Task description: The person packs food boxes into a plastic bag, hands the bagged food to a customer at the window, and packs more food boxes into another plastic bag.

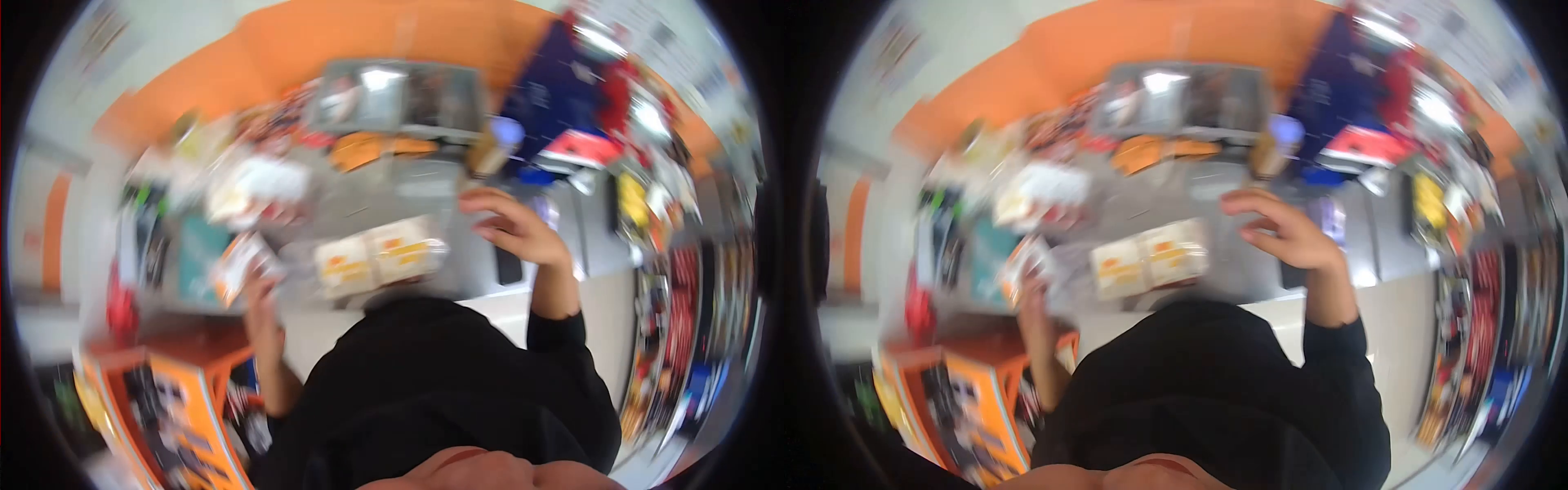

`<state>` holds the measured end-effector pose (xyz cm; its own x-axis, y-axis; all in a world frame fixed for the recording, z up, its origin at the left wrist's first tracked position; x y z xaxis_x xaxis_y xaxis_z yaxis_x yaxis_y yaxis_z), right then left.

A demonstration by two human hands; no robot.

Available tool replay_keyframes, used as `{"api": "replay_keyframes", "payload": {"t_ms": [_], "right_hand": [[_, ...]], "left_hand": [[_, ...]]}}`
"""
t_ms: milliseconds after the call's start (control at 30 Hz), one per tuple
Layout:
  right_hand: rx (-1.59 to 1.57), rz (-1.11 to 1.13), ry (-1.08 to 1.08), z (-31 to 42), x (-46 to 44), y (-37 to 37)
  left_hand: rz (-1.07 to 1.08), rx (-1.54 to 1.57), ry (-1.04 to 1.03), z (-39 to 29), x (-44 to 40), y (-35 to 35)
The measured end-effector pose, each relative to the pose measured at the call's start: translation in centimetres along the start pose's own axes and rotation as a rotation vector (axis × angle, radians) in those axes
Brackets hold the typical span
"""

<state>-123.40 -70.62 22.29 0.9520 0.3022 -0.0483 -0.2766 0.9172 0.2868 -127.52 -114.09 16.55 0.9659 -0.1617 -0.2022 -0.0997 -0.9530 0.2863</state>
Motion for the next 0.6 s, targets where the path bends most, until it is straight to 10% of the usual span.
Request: {"api": "replay_keyframes", "payload": {"t_ms": [100, 200, 600], "right_hand": [[0.022, -0.24, -0.182, -6.0, 5.5, 2.7], [-0.215, -0.537, -0.359, -9.7, 11.6, 3.6], [-0.367, -0.83, -0.373, -23.2, 36.6, 8.0]], "left_hand": [[-0.424, 0.231, 0.173, 0.5, 0.6, 1.7], [-0.413, 0.047, 0.089, 1.7, -0.8, 2.8], [-0.541, -0.31, -0.843, -11.7, 0.5, -20.0]]}}
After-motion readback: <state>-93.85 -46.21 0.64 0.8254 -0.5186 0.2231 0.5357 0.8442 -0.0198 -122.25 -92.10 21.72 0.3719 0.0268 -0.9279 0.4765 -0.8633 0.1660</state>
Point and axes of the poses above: each hand's wrist, its own x-axis away from the middle knuckle, its own y-axis out of the back of the hand, z = x × y, the point moved 3 cm from there along -x, towards the middle knuckle, and after that the axes turned 1 degree about z, right-handed, at the moved point
